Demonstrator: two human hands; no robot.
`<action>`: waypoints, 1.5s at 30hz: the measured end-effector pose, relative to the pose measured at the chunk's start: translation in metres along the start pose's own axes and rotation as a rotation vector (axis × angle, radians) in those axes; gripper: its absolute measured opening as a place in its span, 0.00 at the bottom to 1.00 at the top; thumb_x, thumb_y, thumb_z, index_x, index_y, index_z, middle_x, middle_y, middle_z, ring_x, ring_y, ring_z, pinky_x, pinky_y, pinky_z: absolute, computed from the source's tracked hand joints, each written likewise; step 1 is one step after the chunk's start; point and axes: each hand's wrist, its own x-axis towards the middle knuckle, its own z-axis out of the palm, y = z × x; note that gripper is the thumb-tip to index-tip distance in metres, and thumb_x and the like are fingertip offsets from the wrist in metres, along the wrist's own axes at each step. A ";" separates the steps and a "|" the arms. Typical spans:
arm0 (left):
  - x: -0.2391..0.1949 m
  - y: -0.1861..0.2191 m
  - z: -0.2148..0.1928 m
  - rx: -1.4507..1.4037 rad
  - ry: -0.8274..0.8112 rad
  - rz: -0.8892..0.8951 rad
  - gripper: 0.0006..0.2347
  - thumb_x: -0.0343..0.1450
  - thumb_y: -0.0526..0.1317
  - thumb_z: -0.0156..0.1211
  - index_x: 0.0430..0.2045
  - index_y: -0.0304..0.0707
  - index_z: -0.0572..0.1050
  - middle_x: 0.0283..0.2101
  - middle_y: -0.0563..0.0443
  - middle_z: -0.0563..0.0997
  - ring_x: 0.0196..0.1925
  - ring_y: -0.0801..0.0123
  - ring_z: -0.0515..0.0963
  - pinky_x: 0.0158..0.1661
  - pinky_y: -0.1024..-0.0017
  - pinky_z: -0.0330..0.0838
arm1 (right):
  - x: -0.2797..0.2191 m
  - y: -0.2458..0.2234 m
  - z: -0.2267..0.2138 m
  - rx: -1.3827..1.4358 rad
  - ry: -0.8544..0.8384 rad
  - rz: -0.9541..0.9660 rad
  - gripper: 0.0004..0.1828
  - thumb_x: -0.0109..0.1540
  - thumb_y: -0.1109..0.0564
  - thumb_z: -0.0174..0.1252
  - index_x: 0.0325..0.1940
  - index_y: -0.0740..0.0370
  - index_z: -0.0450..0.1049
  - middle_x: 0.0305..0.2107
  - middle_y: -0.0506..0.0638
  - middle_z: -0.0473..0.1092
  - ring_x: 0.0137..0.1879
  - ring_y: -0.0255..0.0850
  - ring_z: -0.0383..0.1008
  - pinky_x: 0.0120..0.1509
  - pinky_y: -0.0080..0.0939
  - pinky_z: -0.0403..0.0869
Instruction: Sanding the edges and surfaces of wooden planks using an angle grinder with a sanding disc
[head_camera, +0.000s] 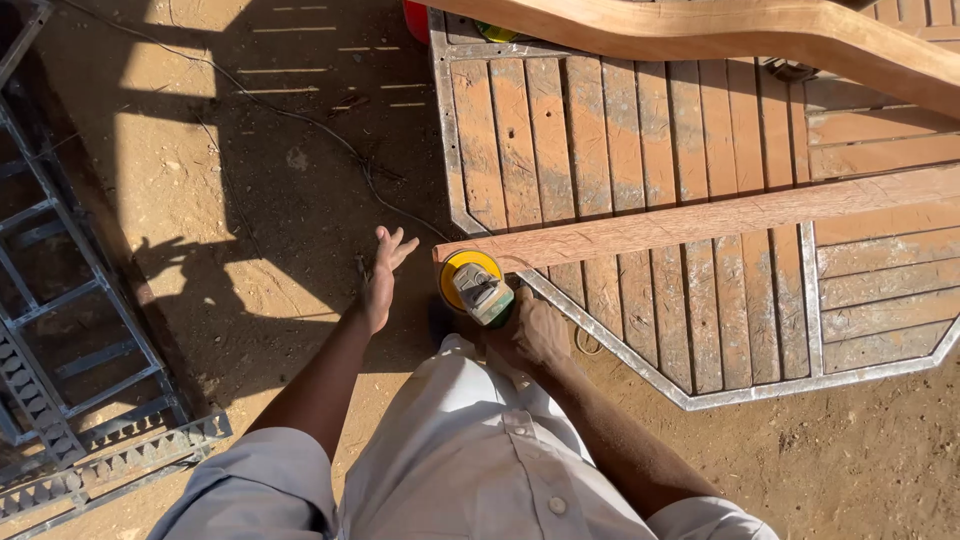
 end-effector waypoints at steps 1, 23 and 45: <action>-0.005 0.002 -0.003 -0.002 0.000 0.001 0.41 0.73 0.73 0.18 0.76 0.44 0.47 0.76 0.38 0.58 0.80 0.40 0.43 0.71 0.34 0.27 | 0.066 0.075 0.047 -0.002 0.001 -0.001 0.28 0.57 0.42 0.52 0.56 0.61 0.67 0.40 0.67 0.76 0.52 0.66 0.78 0.56 0.65 0.77; -0.031 -0.018 -0.009 0.028 0.048 -0.064 0.40 0.75 0.70 0.20 0.76 0.38 0.48 0.75 0.29 0.57 0.78 0.34 0.44 0.72 0.37 0.34 | 0.010 0.022 -0.021 -0.053 0.062 0.075 0.35 0.57 0.42 0.58 0.65 0.59 0.66 0.44 0.67 0.76 0.56 0.65 0.77 0.59 0.61 0.77; -0.028 -0.010 0.006 0.026 -0.035 -0.059 0.39 0.75 0.70 0.18 0.76 0.43 0.47 0.76 0.33 0.54 0.79 0.36 0.44 0.73 0.40 0.35 | 0.007 0.098 -0.065 0.178 0.310 0.378 0.39 0.44 0.38 0.75 0.49 0.66 0.81 0.39 0.70 0.78 0.52 0.65 0.79 0.51 0.59 0.76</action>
